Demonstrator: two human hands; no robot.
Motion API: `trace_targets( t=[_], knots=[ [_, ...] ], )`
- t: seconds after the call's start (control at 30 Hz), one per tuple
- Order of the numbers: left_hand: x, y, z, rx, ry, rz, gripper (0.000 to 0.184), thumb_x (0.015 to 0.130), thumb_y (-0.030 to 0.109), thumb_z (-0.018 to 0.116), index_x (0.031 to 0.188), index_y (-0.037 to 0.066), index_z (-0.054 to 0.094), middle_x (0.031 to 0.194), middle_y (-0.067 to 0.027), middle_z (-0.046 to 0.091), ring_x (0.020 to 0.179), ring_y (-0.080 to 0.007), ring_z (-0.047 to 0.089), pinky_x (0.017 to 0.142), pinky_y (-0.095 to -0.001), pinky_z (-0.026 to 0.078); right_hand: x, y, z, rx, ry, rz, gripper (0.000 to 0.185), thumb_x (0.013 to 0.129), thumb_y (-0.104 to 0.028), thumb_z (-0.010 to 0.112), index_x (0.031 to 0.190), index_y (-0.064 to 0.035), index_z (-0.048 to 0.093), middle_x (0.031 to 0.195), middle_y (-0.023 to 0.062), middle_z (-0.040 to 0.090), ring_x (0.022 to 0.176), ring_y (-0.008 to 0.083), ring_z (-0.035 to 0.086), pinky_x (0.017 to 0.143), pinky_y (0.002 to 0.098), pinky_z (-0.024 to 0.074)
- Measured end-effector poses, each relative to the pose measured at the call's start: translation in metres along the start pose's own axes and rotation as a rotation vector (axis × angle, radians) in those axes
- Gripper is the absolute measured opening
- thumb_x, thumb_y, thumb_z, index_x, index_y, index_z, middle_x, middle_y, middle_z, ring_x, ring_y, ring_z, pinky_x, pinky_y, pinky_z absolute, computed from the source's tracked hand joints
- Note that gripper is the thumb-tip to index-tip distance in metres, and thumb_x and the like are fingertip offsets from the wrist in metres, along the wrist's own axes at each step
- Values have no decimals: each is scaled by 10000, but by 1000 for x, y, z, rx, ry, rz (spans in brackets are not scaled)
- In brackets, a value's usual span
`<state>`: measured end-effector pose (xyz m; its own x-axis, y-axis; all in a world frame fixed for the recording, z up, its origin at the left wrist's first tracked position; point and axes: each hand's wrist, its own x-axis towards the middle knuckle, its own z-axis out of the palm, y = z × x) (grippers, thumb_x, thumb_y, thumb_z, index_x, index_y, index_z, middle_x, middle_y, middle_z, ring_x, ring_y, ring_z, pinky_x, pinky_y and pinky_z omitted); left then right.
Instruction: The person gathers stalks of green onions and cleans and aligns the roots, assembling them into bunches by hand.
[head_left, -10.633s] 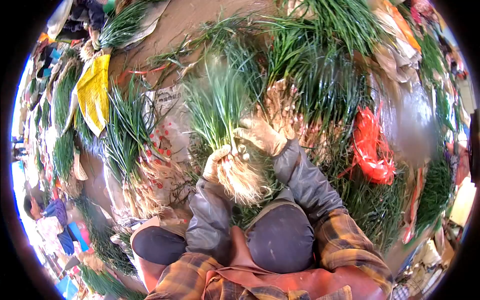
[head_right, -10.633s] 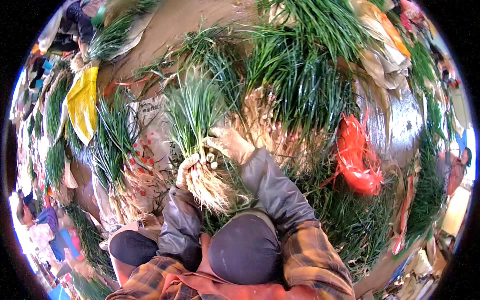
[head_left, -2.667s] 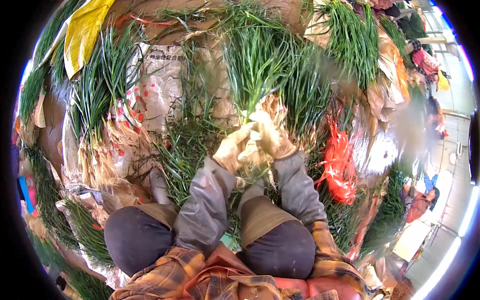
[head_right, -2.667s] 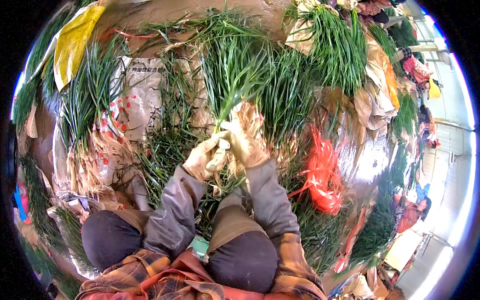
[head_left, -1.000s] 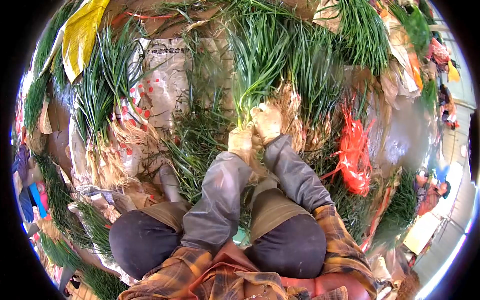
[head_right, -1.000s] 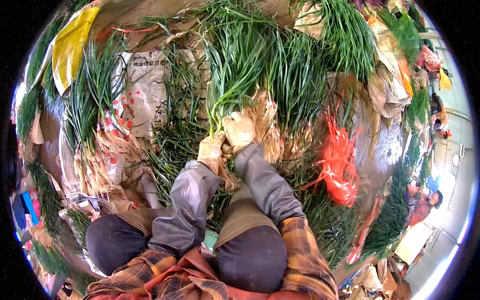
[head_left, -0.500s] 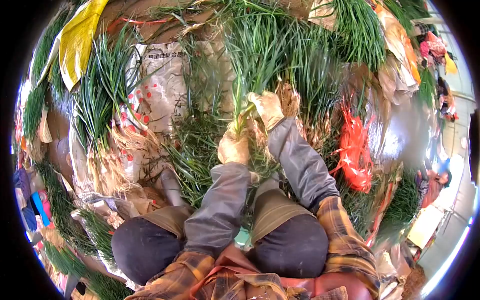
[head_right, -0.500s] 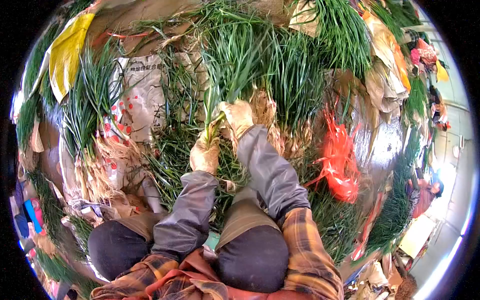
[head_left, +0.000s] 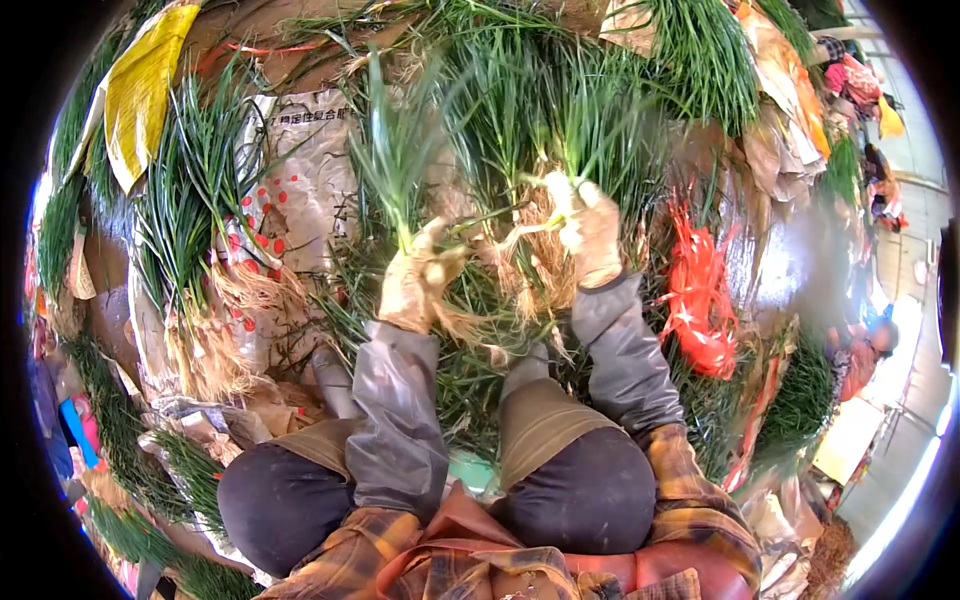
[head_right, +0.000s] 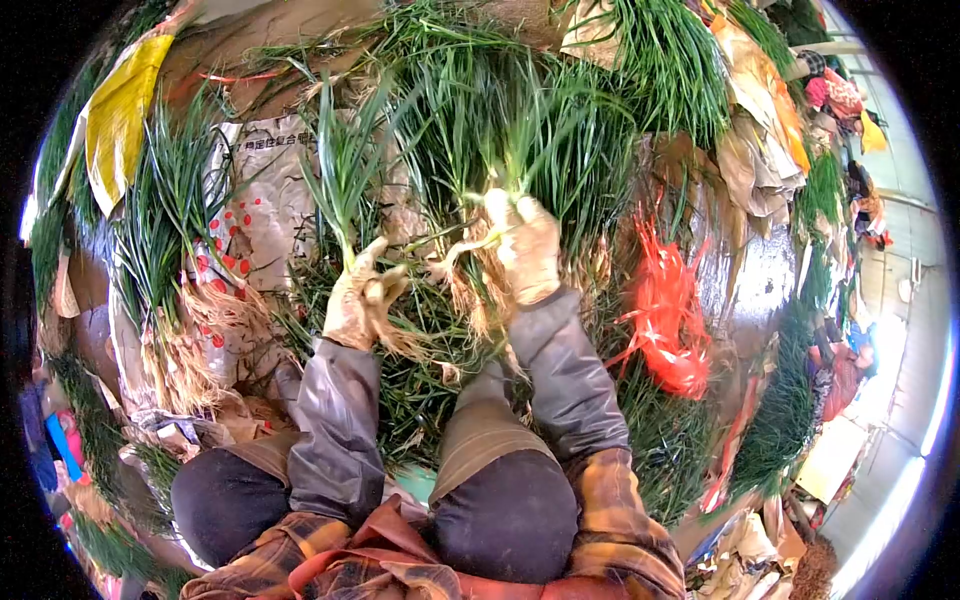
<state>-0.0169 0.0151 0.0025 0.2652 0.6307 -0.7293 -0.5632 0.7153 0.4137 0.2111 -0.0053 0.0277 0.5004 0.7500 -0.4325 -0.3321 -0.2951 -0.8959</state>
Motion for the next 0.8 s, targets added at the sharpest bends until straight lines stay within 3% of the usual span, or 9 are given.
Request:
trace_targets(
  t=[0.07, 0.13, 0.2, 0.37, 0.5, 0.57, 0.67, 0.73, 0.8],
  knots=[
    [0, -11, 17, 23, -135, 67, 286, 877, 152, 571, 1138, 36, 571, 1130, -142, 581, 918, -194, 614, 751, -282, 519, -13, 19, 30, 143, 12, -113, 221, 844, -100, 631, 1030, 17, 609, 895, 88, 638, 689, 126, 584, 572, 204, 484],
    [-1, -22, 16, 314, -167, -63, 287, 869, 175, 595, 1129, 54, 583, 1014, -120, 626, 790, -172, 610, 656, -253, 497, -21, 41, 50, 331, -148, -59, 226, 846, -68, 619, 1051, 26, 608, 945, 96, 637, 755, 143, 590, 628, 208, 495],
    [-6, -42, 25, 388, -100, -32, 343, 869, 221, 610, 1157, 40, 561, 911, -48, 644, 621, -98, 549, 504, -207, 435, -33, 29, 62, -326, -121, 14, 258, 843, -53, 615, 1089, 18, 588, 913, 61, 632, 769, 129, 585, 634, 211, 475],
    [3, -24, 8, 243, -189, -196, 159, 874, 205, 605, 881, 49, 577, 606, 1, 542, 439, -62, 440, 383, -183, 351, -20, 34, 30, -128, -660, 30, 205, 903, -174, 549, 1009, -6, 601, 822, 58, 616, 698, 108, 569, 618, 231, 466],
    [-2, -29, 6, 51, -185, -174, 241, 920, 234, 518, 948, 1, 571, 511, 30, 426, 398, -69, 371, 366, -212, 313, -13, 51, 47, -667, -487, -462, 117, 897, -110, 519, 913, -30, 603, 766, 56, 594, 638, 140, 553, 599, 245, 483],
    [-3, -23, 3, 102, -323, -89, 299, 922, 250, 514, 1043, -22, 539, 496, 37, 371, 389, -82, 338, 369, -222, 282, -11, 46, 48, -1051, -55, -299, 119, 896, -112, 498, 859, -62, 600, 738, 66, 588, 606, 175, 554, 555, 268, 506],
    [-8, -18, -1, -247, -400, 42, 374, 922, 262, 511, 1192, 7, 459, 519, 27, 368, 447, -100, 370, 437, -250, 333, 5, 29, 26, -1315, -316, 208, 247, 927, -284, 447, 908, -92, 601, 867, 92, 649, 649, 188, 595, 595, 300, 511],
    [-7, -12, 1, -250, -217, 91, 366, 918, 253, 519, 1213, 50, 447, 596, 8, 418, 659, -155, 504, 626, -341, 457, -26, 40, 21, -1371, -796, -319, 346, 895, -410, 474, 908, -88, 600, 900, 66, 646, 655, 197, 594, 597, 330, 507],
    [4, -15, -12, -390, -350, 76, 420, 907, 232, 535, 1257, 35, 414, 612, 2, 436, 689, -167, 510, 690, -372, 479, -20, 14, 27, -1385, -443, -295, 372, 873, -464, 488, 932, -106, 570, 794, 42, 602, 622, 177, 568, 547, 308, 492]
  ],
)
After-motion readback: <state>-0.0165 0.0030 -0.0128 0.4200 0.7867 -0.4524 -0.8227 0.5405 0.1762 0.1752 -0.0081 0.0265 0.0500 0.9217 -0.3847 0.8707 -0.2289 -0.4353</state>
